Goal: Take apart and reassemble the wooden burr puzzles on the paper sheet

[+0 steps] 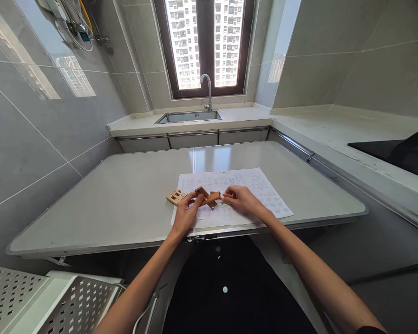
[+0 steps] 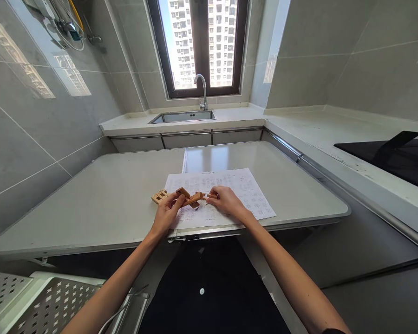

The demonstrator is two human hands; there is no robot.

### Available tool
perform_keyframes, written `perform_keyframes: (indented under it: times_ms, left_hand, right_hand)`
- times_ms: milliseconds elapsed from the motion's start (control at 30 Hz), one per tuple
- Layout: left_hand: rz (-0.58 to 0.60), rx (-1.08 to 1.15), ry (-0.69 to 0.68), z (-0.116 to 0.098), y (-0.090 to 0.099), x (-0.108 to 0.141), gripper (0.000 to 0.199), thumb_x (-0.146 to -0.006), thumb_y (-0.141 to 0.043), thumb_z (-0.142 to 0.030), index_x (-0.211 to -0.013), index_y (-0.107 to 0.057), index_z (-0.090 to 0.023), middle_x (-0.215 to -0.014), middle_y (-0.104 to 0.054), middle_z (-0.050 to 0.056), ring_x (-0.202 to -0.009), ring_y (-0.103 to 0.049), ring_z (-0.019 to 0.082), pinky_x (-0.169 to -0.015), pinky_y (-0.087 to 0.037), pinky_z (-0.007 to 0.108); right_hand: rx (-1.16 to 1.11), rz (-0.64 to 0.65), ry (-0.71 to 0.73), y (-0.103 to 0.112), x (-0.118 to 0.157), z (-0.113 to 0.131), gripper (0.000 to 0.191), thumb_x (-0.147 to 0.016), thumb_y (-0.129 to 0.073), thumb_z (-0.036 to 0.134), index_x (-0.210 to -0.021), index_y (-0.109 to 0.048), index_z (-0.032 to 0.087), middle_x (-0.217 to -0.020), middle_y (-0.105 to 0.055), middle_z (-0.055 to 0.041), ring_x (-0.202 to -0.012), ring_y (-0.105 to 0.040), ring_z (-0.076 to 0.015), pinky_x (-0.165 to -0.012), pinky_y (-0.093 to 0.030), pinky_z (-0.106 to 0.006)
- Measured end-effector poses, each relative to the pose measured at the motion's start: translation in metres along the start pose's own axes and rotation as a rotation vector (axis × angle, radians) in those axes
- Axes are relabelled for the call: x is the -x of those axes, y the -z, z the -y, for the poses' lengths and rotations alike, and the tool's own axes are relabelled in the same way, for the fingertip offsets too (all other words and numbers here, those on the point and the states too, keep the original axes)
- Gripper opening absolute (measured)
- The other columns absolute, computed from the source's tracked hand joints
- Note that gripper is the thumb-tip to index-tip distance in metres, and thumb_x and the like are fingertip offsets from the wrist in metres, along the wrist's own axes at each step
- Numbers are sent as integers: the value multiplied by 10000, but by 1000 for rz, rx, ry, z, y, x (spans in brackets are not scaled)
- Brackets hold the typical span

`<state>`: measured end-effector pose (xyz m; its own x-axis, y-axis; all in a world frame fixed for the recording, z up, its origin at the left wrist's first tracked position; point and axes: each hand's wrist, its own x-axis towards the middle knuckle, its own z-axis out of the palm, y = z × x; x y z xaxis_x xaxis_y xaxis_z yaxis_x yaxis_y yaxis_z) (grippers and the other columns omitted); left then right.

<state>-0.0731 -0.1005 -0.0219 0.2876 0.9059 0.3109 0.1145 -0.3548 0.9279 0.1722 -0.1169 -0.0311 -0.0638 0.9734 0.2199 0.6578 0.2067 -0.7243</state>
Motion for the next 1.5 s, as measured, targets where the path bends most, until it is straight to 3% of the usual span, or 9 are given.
perform_keyframes:
  times_ms: [100,167,333,467,800,1233,1500]
  left_hand:
    - [-40,-12,-7,0,0,1,326,-946,-666,-523,-957,-774,-215,-1041,-777,58,-1024,-689,251,-959,-504,353]
    - [-73,-4,-18,0,-1,1,321,-939,-673,-520,-958,-767,-214,-1023,-773,59,-1008,-691,250,-952,-514,361]
    - [-97,81,-23,0,-5,1,324,-922,-698,-510,-973,-738,-192,-1025,-764,73,-1050,-709,265,-994,-519,388]
    - [-125,120,4,-3,-6,1,343,-918,-706,-516,-1003,-712,-184,-1004,-770,72,-1065,-726,273,-977,-528,376]
    - [-110,94,0,-7,-7,3,323,-928,-693,-508,-977,-710,-189,-990,-777,61,-1029,-732,260,-940,-534,351]
    - [-99,211,31,-8,-17,1,378,-934,-689,-532,-1074,-702,-181,-1112,-773,84,-1088,-725,266,-1013,-534,382]
    - [-21,181,-15,-19,-23,6,473,-1008,-550,-583,-1314,-668,-242,-1412,-671,89,-1363,-591,271,-1170,-433,397]
  right_hand:
    - [-180,-131,-112,7,9,7,305,-855,-762,487,-784,-681,202,-708,-638,11,-666,-549,-167,-635,-383,-296]
    - [-425,-149,-172,10,15,13,364,-836,-785,546,-812,-700,193,-705,-629,14,-634,-527,-144,-625,-405,-290]
    - [-1107,46,-299,6,24,31,336,-815,-866,445,-949,-760,156,-901,-721,-53,-708,-628,-116,-708,-560,-240]
    - [-1334,105,-398,-6,29,47,209,-858,-852,280,-991,-763,145,-938,-751,-81,-818,-713,-136,-761,-614,-210]
    - [-1510,137,-450,-12,31,61,58,-946,-747,152,-960,-752,96,-928,-747,-81,-789,-731,-105,-762,-629,-153]
    - [-1530,236,-446,-29,29,65,169,-871,-853,202,-940,-731,109,-916,-758,-78,-798,-738,-113,-763,-639,-163]
    - [-1474,181,-475,-37,29,62,298,-822,-901,235,-915,-629,155,-935,-758,-91,-802,-750,-143,-797,-650,-238]
